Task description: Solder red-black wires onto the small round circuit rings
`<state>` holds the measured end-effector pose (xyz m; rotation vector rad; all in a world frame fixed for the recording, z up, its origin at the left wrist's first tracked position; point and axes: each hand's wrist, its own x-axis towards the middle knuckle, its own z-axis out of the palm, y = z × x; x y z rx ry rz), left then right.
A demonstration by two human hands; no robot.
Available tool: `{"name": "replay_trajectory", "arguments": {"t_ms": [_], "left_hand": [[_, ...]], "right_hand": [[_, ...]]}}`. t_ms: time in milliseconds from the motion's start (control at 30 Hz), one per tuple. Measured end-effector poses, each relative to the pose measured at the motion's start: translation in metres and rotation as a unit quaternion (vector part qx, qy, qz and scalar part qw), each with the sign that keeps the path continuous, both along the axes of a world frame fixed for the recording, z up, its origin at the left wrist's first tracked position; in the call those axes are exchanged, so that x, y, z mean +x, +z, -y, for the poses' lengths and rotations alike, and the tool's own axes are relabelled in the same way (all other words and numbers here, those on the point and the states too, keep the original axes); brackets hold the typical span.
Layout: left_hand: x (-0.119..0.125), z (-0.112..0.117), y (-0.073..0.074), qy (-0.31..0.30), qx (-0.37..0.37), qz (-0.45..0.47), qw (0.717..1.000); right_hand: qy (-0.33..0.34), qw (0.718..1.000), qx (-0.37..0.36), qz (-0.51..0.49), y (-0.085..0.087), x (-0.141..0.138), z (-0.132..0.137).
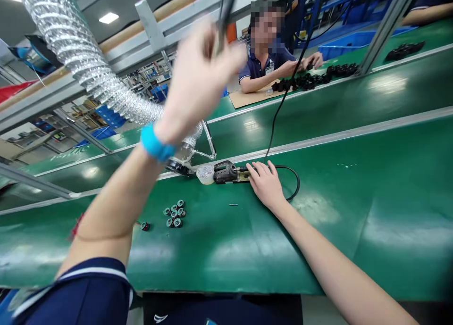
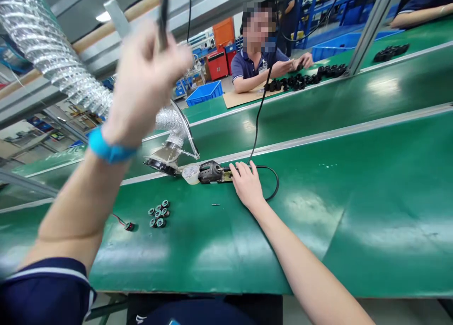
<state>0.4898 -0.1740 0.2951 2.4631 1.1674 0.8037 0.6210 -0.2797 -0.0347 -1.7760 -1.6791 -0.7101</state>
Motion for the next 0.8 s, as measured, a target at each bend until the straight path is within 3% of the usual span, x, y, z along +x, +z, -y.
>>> {"name": "replay_trajectory", "arguments": {"t_ms": [33, 100, 200, 267, 300, 400, 567, 667, 800], "left_hand": [[-0.022, 0.023, -0.024, -0.031, -0.037, 0.011, 0.999], [-0.067, 0.069, -0.086, -0.09, -0.17, 0.038, 0.981], [-0.118, 0.115, -0.183, -0.106, -0.39, 0.092, 0.91], [-0.133, 0.128, -0.228, -0.09, -0.46, 0.122, 0.875], [-0.136, 0.13, -0.243, -0.083, -0.473, 0.127, 0.868], [-0.135, 0.131, -0.262, -0.083, -0.446, 0.099, 0.885], [-0.118, 0.131, -0.262, -0.119, -0.289, 0.02, 0.95], [-0.104, 0.128, -0.26, -0.123, -0.216, -0.012, 0.968], [-0.088, 0.122, -0.256, -0.135, -0.173, -0.061, 0.974]], "right_hand": [[-0.002, 1.0, -0.008, 0.002, 0.001, -0.001, -0.001], [-0.008, 0.999, -0.036, 0.004, 0.006, -0.001, -0.003], [-0.017, 0.995, -0.101, 0.017, 0.019, 0.004, 0.0], [-0.037, 0.99, -0.13, 0.029, 0.03, 0.009, 0.009], [-0.053, 0.989, -0.138, 0.031, 0.034, 0.012, 0.016], [-0.104, 0.985, -0.136, -0.005, 0.045, 0.013, 0.044], [-0.091, 0.974, -0.079, -0.192, 0.045, -0.01, 0.088], [-0.056, 0.932, -0.077, -0.351, 0.037, -0.025, 0.102], [0.021, 0.841, -0.05, -0.539, 0.028, -0.036, 0.114]]}}
